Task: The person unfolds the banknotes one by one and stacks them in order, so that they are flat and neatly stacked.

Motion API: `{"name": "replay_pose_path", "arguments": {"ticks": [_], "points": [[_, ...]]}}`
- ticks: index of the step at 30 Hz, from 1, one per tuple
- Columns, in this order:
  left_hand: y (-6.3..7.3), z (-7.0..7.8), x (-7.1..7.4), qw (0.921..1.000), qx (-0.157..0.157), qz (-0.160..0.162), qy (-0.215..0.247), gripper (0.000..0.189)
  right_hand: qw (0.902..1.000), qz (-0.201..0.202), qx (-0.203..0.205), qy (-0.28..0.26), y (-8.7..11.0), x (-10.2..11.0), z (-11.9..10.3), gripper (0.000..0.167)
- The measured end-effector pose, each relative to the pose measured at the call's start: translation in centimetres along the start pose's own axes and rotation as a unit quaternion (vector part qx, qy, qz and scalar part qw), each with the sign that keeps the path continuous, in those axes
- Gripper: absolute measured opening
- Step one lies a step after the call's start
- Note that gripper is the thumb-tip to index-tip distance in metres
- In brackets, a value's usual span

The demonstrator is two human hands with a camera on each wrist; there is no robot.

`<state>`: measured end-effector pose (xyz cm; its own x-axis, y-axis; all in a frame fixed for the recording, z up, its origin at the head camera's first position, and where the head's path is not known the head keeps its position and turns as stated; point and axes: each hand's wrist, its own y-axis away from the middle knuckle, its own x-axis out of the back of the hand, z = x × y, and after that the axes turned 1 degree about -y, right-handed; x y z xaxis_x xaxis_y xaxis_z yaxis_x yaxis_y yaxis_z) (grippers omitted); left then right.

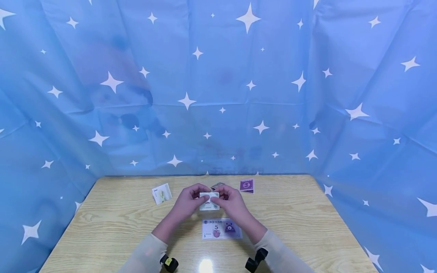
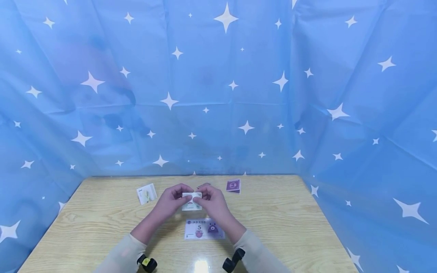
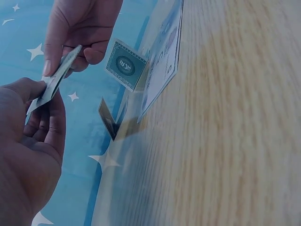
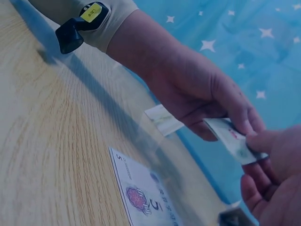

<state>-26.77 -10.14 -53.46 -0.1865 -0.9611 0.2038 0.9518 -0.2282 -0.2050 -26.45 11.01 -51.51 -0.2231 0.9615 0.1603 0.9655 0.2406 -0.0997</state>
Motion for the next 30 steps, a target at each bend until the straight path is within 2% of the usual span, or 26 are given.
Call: {"name": "replay_pose_path", "arguments": {"ticks": [12,18,26,30], "points": [[0.28,0.26,0.01,0.9996,0.013,-0.017,-0.019,0.019,0.9997,0.008,-0.013,0.022,0.02,0.34,-0.06,0.018],[0.26,0.25,0.01,0.9993,0.008,-0.013,-0.034,0.019,0.9995,0.021,-0.011,0.020,0.24,0.39,-0.09,0.016],[0.28,0.34,-0.21,0.9988,0.001,-0.009,-0.048,0.018,0.9974,0.058,0.025,0.035,0.71,0.21,-0.27,0.007],[0.41,0.42,-0.24,0.9980,0.002,-0.008,-0.063,0.018,0.9957,0.068,0.037,0.050,0.87,0.30,-0.38,0.009]]}}
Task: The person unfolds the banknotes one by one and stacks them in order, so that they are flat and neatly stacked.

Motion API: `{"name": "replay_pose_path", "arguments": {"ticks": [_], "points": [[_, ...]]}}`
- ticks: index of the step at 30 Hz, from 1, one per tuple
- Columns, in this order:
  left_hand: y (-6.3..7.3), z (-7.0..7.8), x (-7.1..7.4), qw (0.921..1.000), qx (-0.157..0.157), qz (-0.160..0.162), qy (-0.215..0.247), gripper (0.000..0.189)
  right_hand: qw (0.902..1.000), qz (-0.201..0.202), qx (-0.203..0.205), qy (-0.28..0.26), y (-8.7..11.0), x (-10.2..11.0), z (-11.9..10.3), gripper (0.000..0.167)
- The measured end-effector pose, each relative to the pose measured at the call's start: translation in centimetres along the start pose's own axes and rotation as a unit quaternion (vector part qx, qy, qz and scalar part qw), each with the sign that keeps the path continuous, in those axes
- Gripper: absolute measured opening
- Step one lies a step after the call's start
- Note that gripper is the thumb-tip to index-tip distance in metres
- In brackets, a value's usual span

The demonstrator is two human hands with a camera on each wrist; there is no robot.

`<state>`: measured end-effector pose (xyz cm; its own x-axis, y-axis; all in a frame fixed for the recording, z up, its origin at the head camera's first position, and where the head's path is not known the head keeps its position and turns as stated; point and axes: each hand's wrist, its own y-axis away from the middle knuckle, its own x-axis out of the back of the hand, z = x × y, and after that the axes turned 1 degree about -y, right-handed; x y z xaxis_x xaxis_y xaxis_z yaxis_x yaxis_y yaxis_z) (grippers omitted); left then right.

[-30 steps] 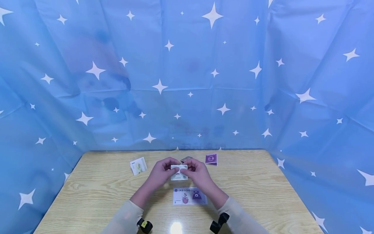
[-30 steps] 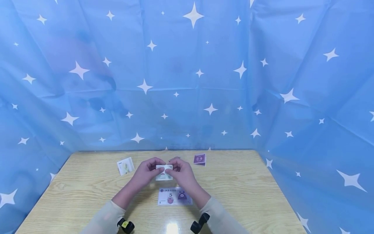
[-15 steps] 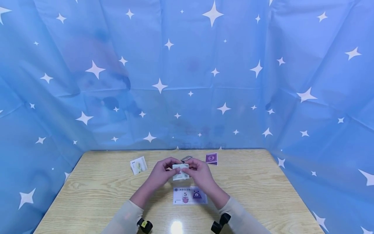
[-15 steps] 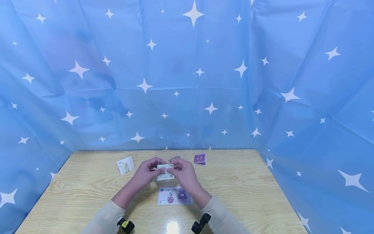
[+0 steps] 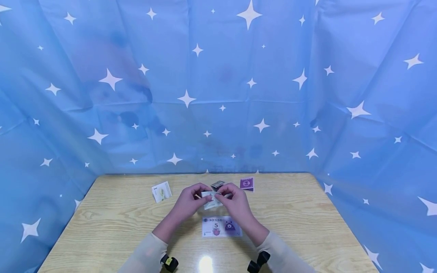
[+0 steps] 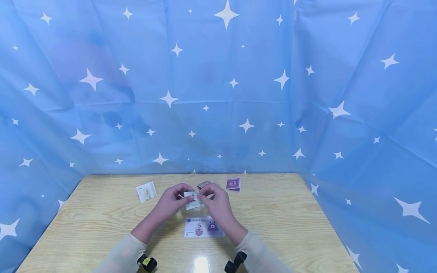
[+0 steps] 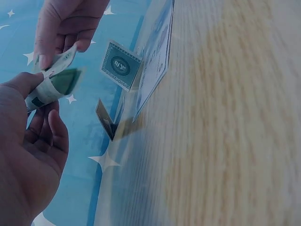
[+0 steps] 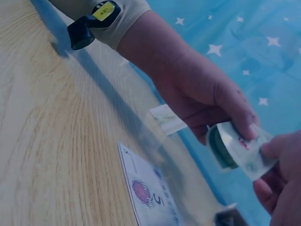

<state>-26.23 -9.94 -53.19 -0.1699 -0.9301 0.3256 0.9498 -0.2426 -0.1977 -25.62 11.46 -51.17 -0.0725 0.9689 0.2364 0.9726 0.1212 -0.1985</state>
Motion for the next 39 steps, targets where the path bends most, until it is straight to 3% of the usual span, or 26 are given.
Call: {"name": "replay_pose_path", "arguments": {"ticks": [10,16,24,32,39], "points": [[-0.1,-0.4,0.1,0.9996,-0.015,0.006,-0.023,0.021,0.9980,-0.004,-0.040,-0.048,-0.1,0.6,-0.3,0.005],[0.1,-0.8,0.6,0.9997,-0.012,-0.004,0.019,0.023,0.9956,0.015,-0.065,-0.065,-0.1,1.3,-0.6,0.006],[0.5,-0.9,0.8,0.9965,0.025,-0.006,0.080,0.022,0.9937,0.027,-0.083,-0.069,0.1,2.3,-0.4,0.006],[0.7,-0.5,0.6,0.9955,0.010,0.005,0.094,0.022,0.9936,0.027,-0.088,-0.066,0.5,2.8,-0.2,0.008],[0.8,-0.3,0.4,0.9951,0.003,0.001,0.099,0.021,0.9944,0.004,-0.074,-0.075,0.6,3.0,0.1,0.016]]}}
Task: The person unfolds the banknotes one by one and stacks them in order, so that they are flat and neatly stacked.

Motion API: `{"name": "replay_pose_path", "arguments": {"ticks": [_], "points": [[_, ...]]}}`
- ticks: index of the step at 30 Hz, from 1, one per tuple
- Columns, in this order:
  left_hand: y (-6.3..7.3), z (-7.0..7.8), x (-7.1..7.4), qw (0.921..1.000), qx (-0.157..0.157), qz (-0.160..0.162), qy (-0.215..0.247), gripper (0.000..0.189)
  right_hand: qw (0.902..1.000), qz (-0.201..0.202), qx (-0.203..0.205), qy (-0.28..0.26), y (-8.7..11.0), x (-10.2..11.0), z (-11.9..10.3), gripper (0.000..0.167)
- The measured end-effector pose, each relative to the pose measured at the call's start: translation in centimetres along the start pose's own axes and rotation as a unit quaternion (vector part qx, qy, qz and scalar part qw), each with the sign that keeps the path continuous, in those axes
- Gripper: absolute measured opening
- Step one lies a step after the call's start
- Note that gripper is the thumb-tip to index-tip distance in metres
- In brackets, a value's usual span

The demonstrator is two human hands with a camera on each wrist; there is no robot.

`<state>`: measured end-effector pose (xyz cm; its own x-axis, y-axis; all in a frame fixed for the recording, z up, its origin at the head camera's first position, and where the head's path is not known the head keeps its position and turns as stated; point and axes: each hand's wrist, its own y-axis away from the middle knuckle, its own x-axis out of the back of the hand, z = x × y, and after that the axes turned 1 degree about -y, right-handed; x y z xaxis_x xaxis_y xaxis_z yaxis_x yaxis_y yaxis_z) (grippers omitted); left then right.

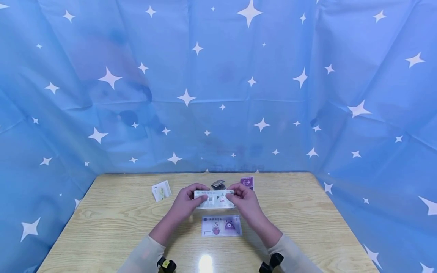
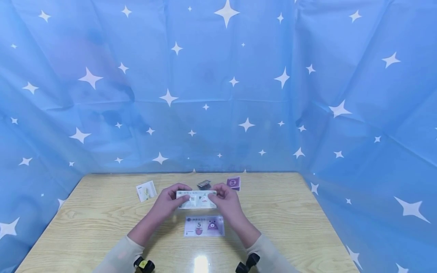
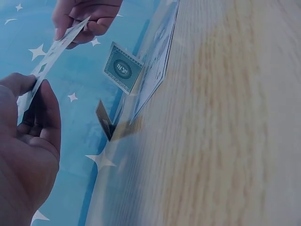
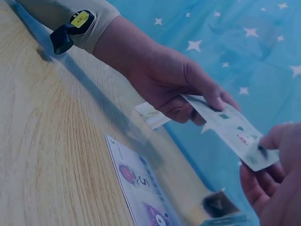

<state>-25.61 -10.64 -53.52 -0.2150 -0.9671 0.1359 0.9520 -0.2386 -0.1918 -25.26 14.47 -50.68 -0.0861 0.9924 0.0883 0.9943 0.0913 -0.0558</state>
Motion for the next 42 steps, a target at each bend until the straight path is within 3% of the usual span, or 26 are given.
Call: {"name": "replay_pose_path", "arguments": {"ticks": [5,10,28,42], "points": [[0.1,0.1,-0.2,0.9999,0.002,-0.010,0.004,0.021,0.9989,-0.043,0.015,0.007,0.0,0.2,0.1,0.028],[0.2,0.3,-0.5,0.9998,0.011,-0.013,0.005,0.021,0.9974,-0.069,0.015,0.019,0.1,0.3,0.2,0.027],[0.9,0.7,-1.0,0.9989,0.020,-0.039,-0.013,0.022,0.9949,-0.082,0.022,0.055,0.6,1.0,0.8,0.020],[1.9,0.2,-1.5,0.9934,0.029,-0.093,-0.061,0.022,0.9872,-0.126,0.004,0.098,2.2,2.1,1.2,0.014]]}}
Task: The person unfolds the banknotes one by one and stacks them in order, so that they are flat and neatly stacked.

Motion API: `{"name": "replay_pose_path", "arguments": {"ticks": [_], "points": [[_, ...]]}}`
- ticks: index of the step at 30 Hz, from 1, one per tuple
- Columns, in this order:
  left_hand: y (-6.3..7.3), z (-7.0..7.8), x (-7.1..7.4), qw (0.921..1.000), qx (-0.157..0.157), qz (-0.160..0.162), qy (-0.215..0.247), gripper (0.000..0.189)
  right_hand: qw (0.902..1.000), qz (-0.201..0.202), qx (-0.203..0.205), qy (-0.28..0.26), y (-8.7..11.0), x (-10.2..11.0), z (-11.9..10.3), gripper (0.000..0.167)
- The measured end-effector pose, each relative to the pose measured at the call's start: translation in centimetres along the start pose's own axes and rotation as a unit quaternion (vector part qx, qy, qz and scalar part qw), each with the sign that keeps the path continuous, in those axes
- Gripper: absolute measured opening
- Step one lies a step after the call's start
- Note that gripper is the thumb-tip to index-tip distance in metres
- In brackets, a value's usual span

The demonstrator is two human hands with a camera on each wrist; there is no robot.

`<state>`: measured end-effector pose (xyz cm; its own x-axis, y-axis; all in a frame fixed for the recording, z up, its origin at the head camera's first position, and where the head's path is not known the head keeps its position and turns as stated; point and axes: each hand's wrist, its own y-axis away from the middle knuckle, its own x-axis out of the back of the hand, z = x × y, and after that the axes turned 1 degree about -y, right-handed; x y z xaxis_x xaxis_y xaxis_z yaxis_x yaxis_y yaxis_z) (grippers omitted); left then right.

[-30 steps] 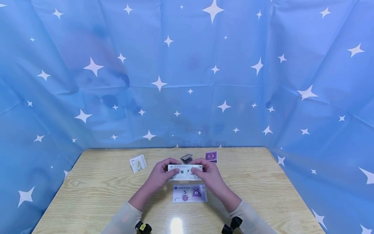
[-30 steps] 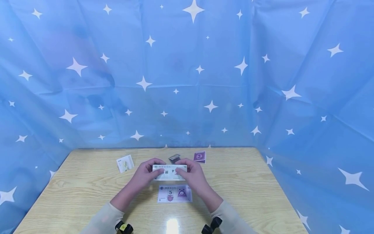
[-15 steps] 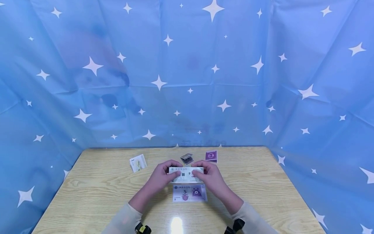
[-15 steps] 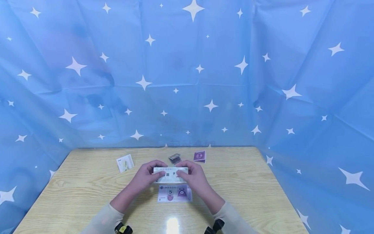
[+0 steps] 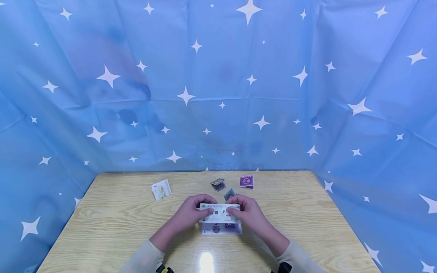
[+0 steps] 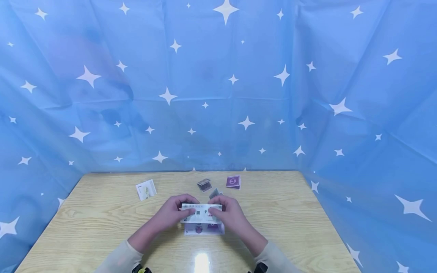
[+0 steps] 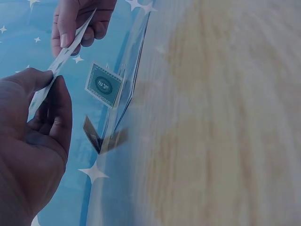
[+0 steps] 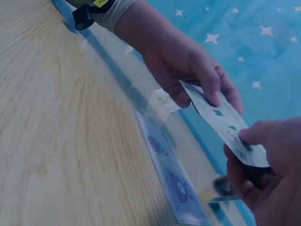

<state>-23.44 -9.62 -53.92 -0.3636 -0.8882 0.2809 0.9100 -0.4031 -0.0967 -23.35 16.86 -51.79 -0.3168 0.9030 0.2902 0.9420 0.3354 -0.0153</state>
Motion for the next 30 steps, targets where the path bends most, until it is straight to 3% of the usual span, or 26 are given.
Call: {"name": "replay_pose_path", "arguments": {"ticks": [19,30], "points": [[0.5,-0.4,-0.4,0.9973,0.004,-0.019,-0.071,0.022,0.9982,-0.008,0.015,0.058,0.6,-0.1,1.2,0.014],[0.2,-0.7,-0.4,0.9903,-0.003,-0.035,-0.135,0.020,0.9950,-0.007,0.011,0.099,0.8,-0.3,1.9,0.014]]}}
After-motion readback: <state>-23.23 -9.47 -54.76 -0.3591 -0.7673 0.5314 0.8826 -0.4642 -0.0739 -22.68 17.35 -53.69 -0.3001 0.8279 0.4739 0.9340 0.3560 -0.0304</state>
